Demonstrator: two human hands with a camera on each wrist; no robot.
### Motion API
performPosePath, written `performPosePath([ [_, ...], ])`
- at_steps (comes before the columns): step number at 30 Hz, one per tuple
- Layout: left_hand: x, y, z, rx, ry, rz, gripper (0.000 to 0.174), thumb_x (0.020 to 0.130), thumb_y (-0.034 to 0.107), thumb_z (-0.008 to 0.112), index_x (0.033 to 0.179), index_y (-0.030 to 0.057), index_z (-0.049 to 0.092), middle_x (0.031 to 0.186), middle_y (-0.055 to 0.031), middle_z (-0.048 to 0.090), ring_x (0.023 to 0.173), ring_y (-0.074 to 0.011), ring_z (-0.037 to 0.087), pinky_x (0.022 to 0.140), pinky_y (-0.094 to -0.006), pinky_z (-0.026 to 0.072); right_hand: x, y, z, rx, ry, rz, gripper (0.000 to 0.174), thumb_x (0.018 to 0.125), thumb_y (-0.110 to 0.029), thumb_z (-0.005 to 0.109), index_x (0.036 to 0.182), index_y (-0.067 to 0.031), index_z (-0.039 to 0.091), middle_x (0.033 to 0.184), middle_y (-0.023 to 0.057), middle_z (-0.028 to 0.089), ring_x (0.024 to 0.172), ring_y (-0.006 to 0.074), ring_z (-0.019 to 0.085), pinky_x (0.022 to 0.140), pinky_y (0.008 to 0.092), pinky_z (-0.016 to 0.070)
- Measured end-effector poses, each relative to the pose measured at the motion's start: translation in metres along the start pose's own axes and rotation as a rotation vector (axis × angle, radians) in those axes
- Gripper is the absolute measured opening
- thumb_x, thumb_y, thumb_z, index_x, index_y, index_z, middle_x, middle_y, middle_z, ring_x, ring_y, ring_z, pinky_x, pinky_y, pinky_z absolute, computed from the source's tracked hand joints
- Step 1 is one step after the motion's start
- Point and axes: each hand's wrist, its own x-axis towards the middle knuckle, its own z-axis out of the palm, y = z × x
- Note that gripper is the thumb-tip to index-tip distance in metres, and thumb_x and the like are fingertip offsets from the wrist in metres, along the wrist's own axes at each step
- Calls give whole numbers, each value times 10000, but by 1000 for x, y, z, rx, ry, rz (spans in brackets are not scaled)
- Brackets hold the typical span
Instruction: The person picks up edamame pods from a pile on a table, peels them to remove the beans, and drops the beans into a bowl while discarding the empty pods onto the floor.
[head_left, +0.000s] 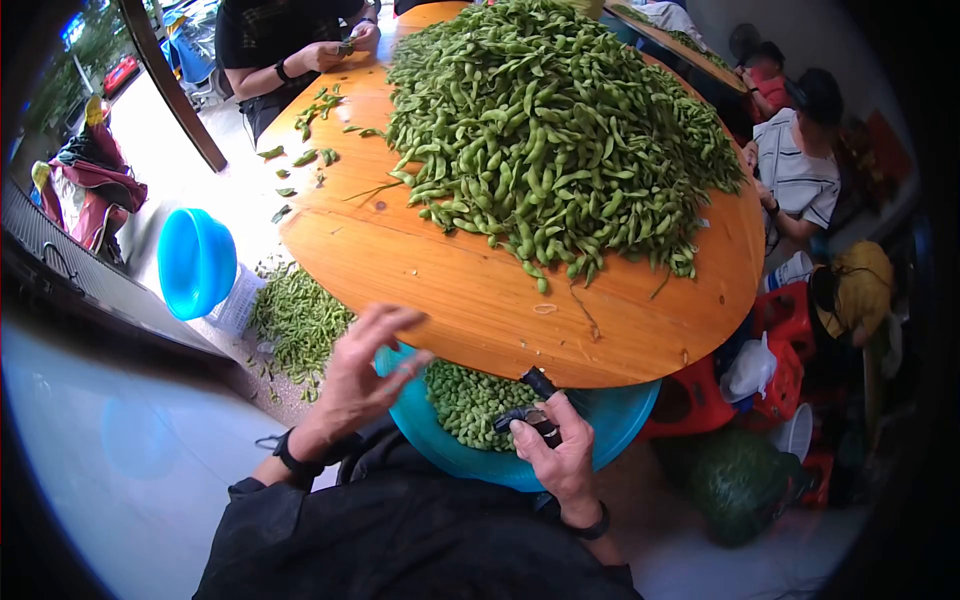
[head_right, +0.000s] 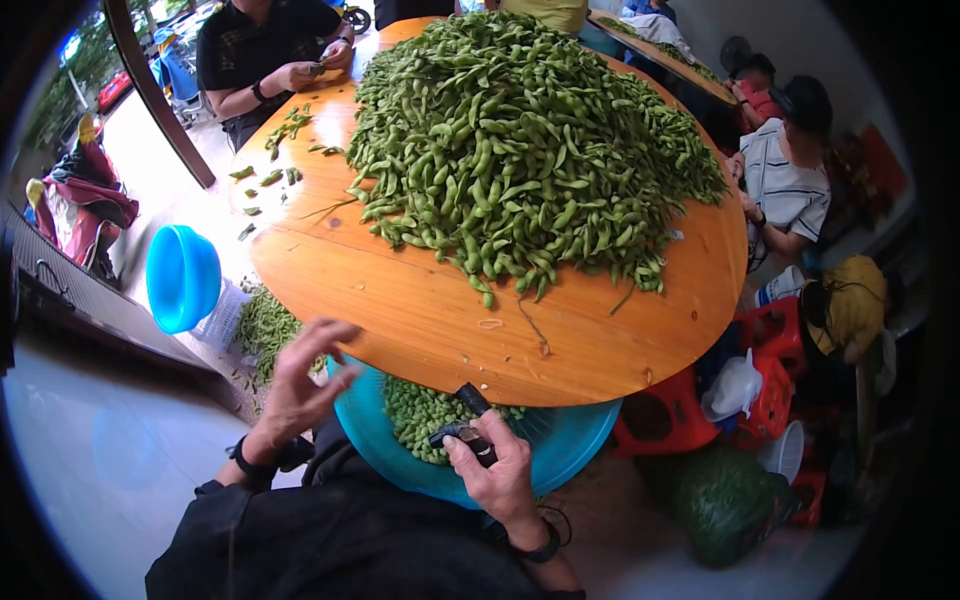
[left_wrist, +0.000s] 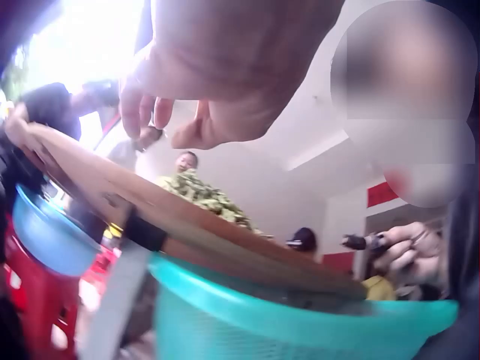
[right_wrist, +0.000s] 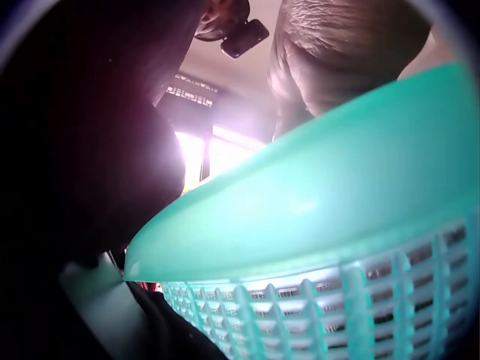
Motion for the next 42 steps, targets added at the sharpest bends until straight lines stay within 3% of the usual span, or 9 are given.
performPosePath([
  [1,4,7,9,-130,-189,-6,385,807,75,771,1161,18,631,1048,-140,654,959,-260,668,764,-354,537,-1,-1,1,-32,25,0,165,865,-88,717,931,-9,588,709,33,634,578,83,556,539,256,454],
  [6,16,23,50,-238,-411,108,282,825,122,772,1062,12,664,881,-117,682,835,-271,670,697,-357,517,-1,-7,1,-139,46,-124,207,848,-87,731,991,2,612,702,56,640,576,123,573,547,272,456],
  [9,20,21,57,-264,-393,158,242,814,76,764,1032,14,677,868,-118,680,852,-288,672,699,-375,517,-2,-1,-1,-171,24,-194,248,849,-86,731,1049,4,615,699,48,630,578,101,563,538,265,447],
  [14,24,9,53,-261,-399,284,162,824,44,731,978,25,682,827,-118,670,782,-302,672,669,-378,531,-6,-2,-6,250,-101,119,305,877,-64,708,1156,11,609,703,-11,582,582,39,499,509,219,405],
  [21,31,8,42,-296,-545,368,116,837,37,713,948,21,681,836,-111,657,820,-295,662,690,-388,520,-4,1,-11,574,-199,207,355,896,-21,681,1230,33,574,744,-11,548,573,38,461,492,204,378],
  [27,24,7,47,-352,-421,182,88,863,49,705,942,21,676,842,-114,670,788,-278,670,675,-355,521,-4,-2,-10,554,-174,196,330,904,-9,667,1216,42,570,731,-12,538,574,39,461,487,206,369],
  [33,6,10,44,-351,-461,-102,124,955,127,652,958,5,668,762,-64,672,715,-140,650,650,-290,519,-4,2,-7,466,-131,155,215,903,-33,674,1095,18,594,725,-13,557,583,40,477,499,210,387],
  [37,-4,17,50,-464,-496,-165,189,957,163,648,992,-22,669,742,-108,672,661,-146,642,601,-311,514,-4,5,-3,97,-29,18,233,866,-78,720,1050,12,609,722,24,618,583,86,549,533,246,450],
  [42,-3,21,58,-292,-327,30,156,915,109,684,1000,-21,675,765,-163,677,678,-251,681,615,-334,531,-2,4,3,-238,29,-205,276,819,-75,751,1045,3,614,742,89,654,598,170,631,564,285,495],
])
